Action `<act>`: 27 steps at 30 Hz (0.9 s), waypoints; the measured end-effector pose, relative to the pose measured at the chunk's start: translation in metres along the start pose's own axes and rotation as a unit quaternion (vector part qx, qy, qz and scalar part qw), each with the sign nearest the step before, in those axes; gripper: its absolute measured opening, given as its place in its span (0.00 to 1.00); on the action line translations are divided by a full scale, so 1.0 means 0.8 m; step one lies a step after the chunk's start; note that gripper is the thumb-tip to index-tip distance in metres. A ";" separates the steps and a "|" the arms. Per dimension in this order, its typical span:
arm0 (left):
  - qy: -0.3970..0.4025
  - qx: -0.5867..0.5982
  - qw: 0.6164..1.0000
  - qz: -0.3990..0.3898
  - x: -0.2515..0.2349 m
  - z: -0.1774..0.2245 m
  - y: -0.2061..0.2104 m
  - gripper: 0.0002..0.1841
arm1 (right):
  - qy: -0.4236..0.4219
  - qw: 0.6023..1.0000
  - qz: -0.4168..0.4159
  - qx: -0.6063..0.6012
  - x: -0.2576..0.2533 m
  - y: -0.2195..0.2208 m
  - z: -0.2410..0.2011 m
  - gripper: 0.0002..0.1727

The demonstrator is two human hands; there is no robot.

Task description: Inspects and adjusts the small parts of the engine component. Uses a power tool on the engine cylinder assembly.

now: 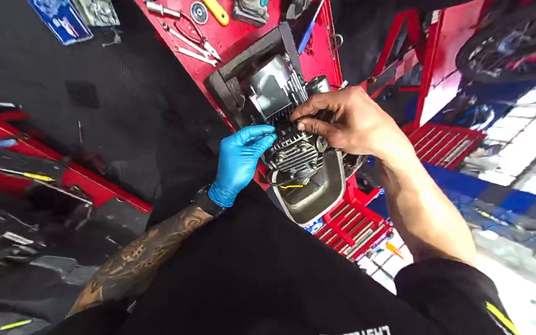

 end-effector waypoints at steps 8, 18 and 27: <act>0.035 -0.028 0.997 0.059 0.018 -0.002 0.005 0.11 | -0.010 0.999 -0.013 0.037 -0.003 0.008 -0.003 0.10; 0.056 -0.100 0.991 0.071 0.015 -0.003 -0.001 0.07 | -0.035 0.991 -0.115 0.055 -0.010 0.000 -0.005 0.10; 0.015 -0.158 0.987 0.018 0.013 0.008 0.002 0.09 | -0.043 0.999 0.004 0.002 0.007 0.012 0.011 0.06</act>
Point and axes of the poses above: each hand's wrist, its own x-axis away from the middle knuckle, its own y-axis out of the palm, z = x × y, the point moved 7 cm from there along -x, towards the middle knuckle, and after that the axes turned 9 degrees about -z, right-handed, at the moved point
